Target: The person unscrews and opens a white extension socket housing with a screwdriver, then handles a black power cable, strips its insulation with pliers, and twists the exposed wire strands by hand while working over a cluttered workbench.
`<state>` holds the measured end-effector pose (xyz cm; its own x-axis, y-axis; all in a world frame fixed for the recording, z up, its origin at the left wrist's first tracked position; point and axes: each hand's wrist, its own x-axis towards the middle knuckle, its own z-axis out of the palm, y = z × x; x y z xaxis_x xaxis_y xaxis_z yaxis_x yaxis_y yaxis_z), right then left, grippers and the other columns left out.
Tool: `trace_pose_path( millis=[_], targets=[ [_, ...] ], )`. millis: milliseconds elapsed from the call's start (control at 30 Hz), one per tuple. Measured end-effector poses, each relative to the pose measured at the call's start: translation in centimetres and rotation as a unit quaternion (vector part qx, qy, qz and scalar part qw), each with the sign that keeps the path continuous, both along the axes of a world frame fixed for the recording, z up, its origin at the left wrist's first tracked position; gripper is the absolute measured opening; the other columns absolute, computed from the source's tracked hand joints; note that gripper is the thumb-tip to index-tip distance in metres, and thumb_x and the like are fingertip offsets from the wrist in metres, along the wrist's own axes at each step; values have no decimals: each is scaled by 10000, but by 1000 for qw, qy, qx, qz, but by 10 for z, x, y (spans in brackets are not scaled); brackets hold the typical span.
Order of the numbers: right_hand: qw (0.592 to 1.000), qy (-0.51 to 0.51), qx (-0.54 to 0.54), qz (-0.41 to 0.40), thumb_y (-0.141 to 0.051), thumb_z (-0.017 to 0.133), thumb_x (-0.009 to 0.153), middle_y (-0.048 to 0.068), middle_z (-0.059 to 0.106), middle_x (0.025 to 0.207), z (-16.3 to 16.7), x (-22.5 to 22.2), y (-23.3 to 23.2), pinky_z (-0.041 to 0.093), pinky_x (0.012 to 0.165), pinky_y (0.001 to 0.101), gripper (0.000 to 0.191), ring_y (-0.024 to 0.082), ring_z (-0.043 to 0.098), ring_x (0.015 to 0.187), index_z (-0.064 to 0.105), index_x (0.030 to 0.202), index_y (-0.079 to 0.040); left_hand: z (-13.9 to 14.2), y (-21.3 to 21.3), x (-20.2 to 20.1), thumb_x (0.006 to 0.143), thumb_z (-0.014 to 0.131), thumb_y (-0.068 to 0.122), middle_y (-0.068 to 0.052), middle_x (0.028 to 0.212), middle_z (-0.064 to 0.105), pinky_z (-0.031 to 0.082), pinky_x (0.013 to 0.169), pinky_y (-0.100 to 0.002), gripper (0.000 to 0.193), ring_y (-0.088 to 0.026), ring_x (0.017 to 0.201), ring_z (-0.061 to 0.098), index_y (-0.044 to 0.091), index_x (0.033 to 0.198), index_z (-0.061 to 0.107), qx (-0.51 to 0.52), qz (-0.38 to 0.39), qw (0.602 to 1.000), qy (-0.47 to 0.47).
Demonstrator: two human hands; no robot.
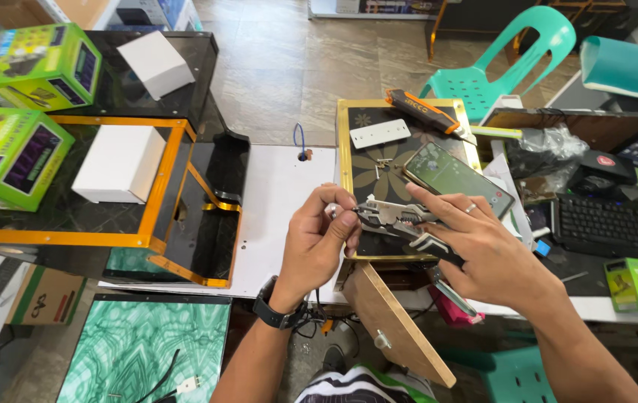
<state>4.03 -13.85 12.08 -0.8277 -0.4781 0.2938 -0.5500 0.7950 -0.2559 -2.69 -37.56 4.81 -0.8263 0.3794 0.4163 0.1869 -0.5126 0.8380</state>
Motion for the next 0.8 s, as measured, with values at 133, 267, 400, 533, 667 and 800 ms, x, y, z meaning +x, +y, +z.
trace_pose_path(
  millis=[133, 267, 400, 533, 667, 800],
  targets=[
    [1000, -9, -18, -3, -19, 718, 587, 109, 470, 1521, -2, -1, 6, 435, 1000, 458, 547, 365, 543, 1161, 723, 1134, -21, 1, 5, -7, 1066, 582, 47, -44, 1016, 523, 496, 588, -245, 59, -97, 715, 582, 10, 1093, 546, 2, -2, 1000, 5],
    [996, -41, -72, -14, -4, 707, 661, 137, 562, 1419, -7, 1, 10, 485, 1001, 444, 469, 381, 601, 1172, 713, 1130, -22, 5, 13, -9, 1075, 578, 54, -36, 1009, 505, 486, 618, -233, 52, -96, 727, 592, 14, 1089, 549, -27, 22, 998, 47],
    [981, -134, -143, -4, -8, 705, 738, 140, 625, 1377, -6, 5, 16, 529, 933, 416, 392, 375, 649, 1164, 725, 1128, -40, 14, 14, -11, 1078, 571, 46, -51, 1016, 521, 496, 755, -258, 48, -129, 860, 612, 21, 1107, 542, -89, 75, 982, 149],
    [967, -192, -168, 22, 28, 686, 721, 131, 692, 1317, -4, 3, 22, 543, 895, 379, 268, 338, 700, 1118, 753, 972, -35, 25, 15, -14, 1076, 584, 31, -71, 1082, 541, 501, 884, -303, 61, -169, 1012, 584, 41, 1097, 528, -108, 127, 955, 247],
    [931, -280, -232, 14, 60, 675, 735, 111, 725, 1150, -7, 0, 26, 570, 832, 344, 218, 256, 740, 989, 759, 923, -10, 30, 19, -20, 1042, 580, 24, -68, 1052, 528, 495, 834, -300, 62, -170, 940, 545, 45, 1086, 542, -138, 156, 943, 261],
    [845, -409, -343, -15, 139, 584, 641, 134, 752, 1120, -8, -1, 30, 562, 757, 353, 319, 235, 680, 841, 758, 890, 39, 29, 24, -23, 1089, 541, 71, -49, 1069, 509, 471, 866, -271, 23, -149, 943, 497, 56, 1086, 524, -111, 146, 950, 254]
  ],
)
